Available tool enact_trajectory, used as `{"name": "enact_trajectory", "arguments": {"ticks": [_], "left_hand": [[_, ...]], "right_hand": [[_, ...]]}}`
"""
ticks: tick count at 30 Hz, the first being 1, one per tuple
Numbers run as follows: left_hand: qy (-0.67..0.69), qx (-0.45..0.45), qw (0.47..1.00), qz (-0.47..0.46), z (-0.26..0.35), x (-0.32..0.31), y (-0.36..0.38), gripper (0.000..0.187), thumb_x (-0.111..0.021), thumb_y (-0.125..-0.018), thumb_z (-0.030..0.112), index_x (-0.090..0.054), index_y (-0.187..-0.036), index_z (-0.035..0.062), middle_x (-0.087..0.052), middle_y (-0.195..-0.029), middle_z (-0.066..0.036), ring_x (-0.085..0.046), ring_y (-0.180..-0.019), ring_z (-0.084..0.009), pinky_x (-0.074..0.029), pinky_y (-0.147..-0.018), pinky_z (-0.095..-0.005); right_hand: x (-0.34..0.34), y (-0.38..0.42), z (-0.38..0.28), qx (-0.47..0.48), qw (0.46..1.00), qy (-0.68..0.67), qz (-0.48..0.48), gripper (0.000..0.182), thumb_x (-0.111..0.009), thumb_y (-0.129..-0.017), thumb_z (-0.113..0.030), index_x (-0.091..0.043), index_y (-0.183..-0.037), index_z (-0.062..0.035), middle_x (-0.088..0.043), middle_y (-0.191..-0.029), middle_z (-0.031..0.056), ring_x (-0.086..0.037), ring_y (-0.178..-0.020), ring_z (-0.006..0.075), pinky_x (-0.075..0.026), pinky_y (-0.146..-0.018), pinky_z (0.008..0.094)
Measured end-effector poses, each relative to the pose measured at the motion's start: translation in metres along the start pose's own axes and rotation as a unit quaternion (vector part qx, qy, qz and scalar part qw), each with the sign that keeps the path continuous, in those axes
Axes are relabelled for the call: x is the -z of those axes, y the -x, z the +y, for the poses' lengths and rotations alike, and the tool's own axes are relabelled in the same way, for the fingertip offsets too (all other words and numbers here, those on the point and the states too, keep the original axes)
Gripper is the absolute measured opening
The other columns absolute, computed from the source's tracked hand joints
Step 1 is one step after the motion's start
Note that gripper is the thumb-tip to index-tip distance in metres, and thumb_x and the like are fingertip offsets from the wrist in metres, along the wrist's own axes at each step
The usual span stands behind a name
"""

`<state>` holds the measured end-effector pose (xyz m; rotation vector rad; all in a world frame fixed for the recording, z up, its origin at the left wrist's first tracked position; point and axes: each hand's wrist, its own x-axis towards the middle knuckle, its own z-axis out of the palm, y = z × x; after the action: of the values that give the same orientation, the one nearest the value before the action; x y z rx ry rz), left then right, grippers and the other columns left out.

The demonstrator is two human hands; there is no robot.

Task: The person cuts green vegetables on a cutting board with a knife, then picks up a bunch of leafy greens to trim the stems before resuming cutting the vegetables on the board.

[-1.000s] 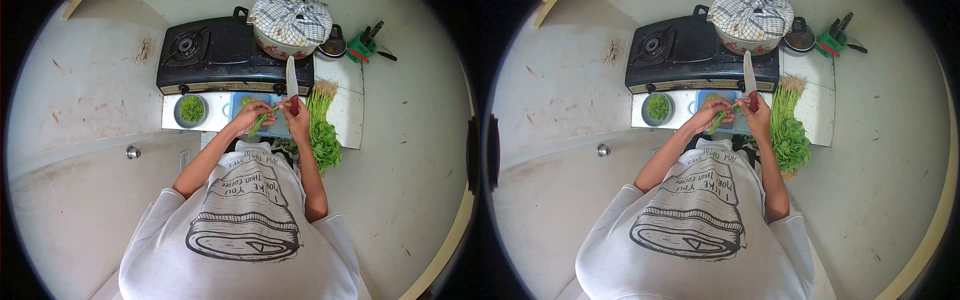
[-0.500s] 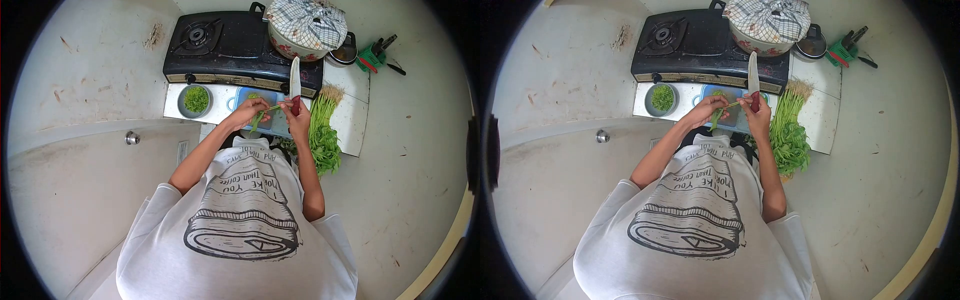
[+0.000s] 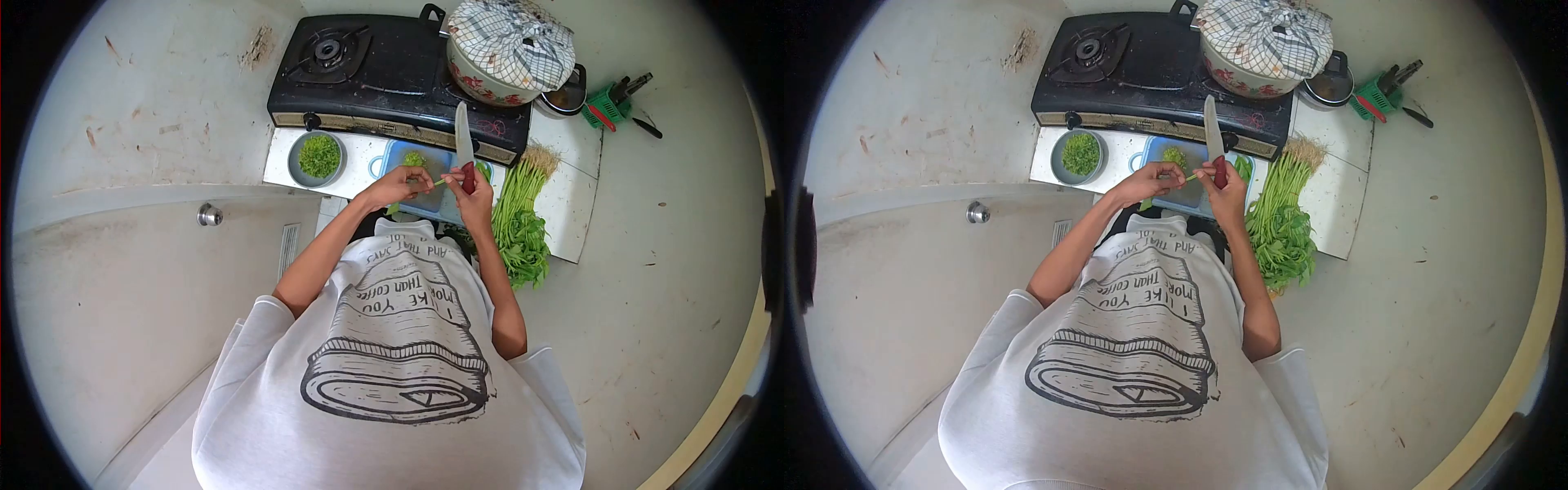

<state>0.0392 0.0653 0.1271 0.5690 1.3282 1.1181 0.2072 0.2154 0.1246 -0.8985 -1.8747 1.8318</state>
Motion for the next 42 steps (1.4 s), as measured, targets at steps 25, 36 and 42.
{"name": "enact_trajectory", "arguments": {"ticks": [25, 36, 42], "left_hand": [[-0.112, -0.008, 0.935, 0.336, -0.130, 0.075, 0.061, 0.013, -0.066, -0.097, 0.012, -0.075, -0.102, 0.0028, -0.072, -0.090, -0.005, -0.065, -0.086, -0.0139, -0.051, -0.082, -0.0298], [-0.120, -0.021, 0.938, 0.324, -0.134, 0.081, 0.051, 0.016, -0.065, -0.097, 0.014, -0.074, -0.104, 0.0027, -0.073, -0.091, -0.006, -0.066, -0.086, -0.0147, -0.051, -0.082, -0.0306], [-0.129, -0.009, 0.939, 0.319, -0.127, 0.077, 0.048, 0.014, -0.066, -0.098, 0.014, -0.074, -0.104, 0.0041, -0.073, -0.093, -0.005, -0.066, -0.088, -0.0143, -0.051, -0.083, -0.0308]], "right_hand": [[-0.010, -0.026, 0.090, 0.071, 0.857, 0.475, -0.190, 0.033, -0.056, -0.104, -0.041, -0.064, -0.109, -0.0089, -0.075, -0.096, 0.0196, -0.072, -0.088, 0.0424, -0.056, -0.075, 0.0550], [0.006, -0.038, 0.084, 0.058, 0.863, 0.452, -0.219, 0.042, -0.057, -0.103, -0.049, -0.064, -0.113, -0.0091, -0.074, -0.091, 0.0205, -0.070, -0.086, 0.0449, -0.055, -0.075, 0.0543], [0.021, -0.030, 0.083, 0.064, 0.862, 0.448, -0.228, 0.039, -0.059, -0.102, -0.047, -0.063, -0.113, -0.0090, -0.075, -0.094, 0.0197, -0.071, -0.089, 0.0439, -0.055, -0.076, 0.0544]]}}
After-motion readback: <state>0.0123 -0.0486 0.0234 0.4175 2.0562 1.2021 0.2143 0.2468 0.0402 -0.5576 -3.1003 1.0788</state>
